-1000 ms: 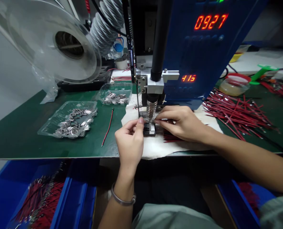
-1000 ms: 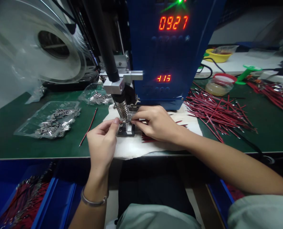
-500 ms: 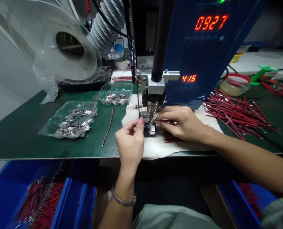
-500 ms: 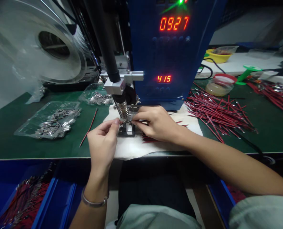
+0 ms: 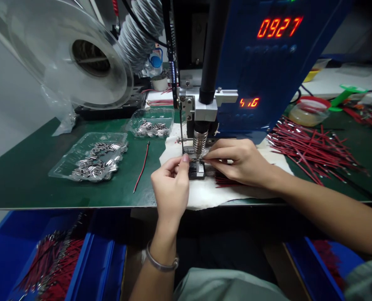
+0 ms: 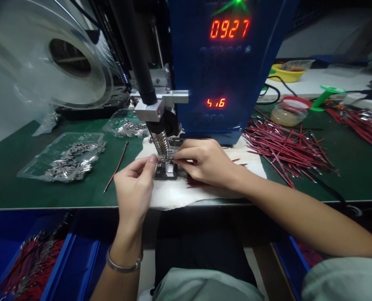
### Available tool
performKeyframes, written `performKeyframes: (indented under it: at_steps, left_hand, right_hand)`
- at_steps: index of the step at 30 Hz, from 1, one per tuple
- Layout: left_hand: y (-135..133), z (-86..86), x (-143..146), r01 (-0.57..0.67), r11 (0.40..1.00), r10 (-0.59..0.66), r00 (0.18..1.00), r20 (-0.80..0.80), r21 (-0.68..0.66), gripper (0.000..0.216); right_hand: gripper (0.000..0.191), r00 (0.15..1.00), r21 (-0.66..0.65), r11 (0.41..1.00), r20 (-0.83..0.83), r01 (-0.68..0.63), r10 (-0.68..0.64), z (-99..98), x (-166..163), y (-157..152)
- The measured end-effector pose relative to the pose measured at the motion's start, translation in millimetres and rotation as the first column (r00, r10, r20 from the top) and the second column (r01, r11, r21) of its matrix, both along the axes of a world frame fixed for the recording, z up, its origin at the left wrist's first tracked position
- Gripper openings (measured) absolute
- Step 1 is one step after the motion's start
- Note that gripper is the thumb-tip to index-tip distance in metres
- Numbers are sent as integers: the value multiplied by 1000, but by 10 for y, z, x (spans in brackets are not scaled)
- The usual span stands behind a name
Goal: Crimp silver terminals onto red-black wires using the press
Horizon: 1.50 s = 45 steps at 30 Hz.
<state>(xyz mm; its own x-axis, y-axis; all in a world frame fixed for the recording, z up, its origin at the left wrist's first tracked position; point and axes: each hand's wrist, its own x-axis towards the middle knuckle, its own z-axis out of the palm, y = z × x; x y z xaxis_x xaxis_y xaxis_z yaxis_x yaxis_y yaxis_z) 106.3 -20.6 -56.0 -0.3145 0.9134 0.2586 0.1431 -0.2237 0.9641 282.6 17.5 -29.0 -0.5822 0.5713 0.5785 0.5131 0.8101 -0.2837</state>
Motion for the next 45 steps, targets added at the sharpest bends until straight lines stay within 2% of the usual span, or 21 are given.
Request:
performKeyframes:
  at_steps: [32, 38, 40, 43, 45]
  left_hand:
    - [26, 7, 4, -6, 1000, 6, 1000, -24, 0, 25]
    - [-164, 17, -1, -131, 989, 132, 991, -11, 66, 24]
    - [-304, 34, 23, -74, 993, 81, 993, -85, 88, 22]
    - [-500, 54, 120, 142, 986, -116, 962, -245, 89, 17]
    - [-581, 57, 216, 250, 966, -226, 936, -271, 60, 15]
  right_hand:
    - [15, 1000, 61, 998, -5, -3, 4, -3, -10, -3]
    - [10, 995, 75, 996, -81, -47, 53, 51, -29, -63]
    - [8, 992, 71, 995, -95, -72, 78, 76, -29, -104]
    - [7, 984, 108, 987, -120, -118, 130, 108, -30, -174]
    - [11, 975, 148, 976, -132, -158, 177, 127, -38, -219]
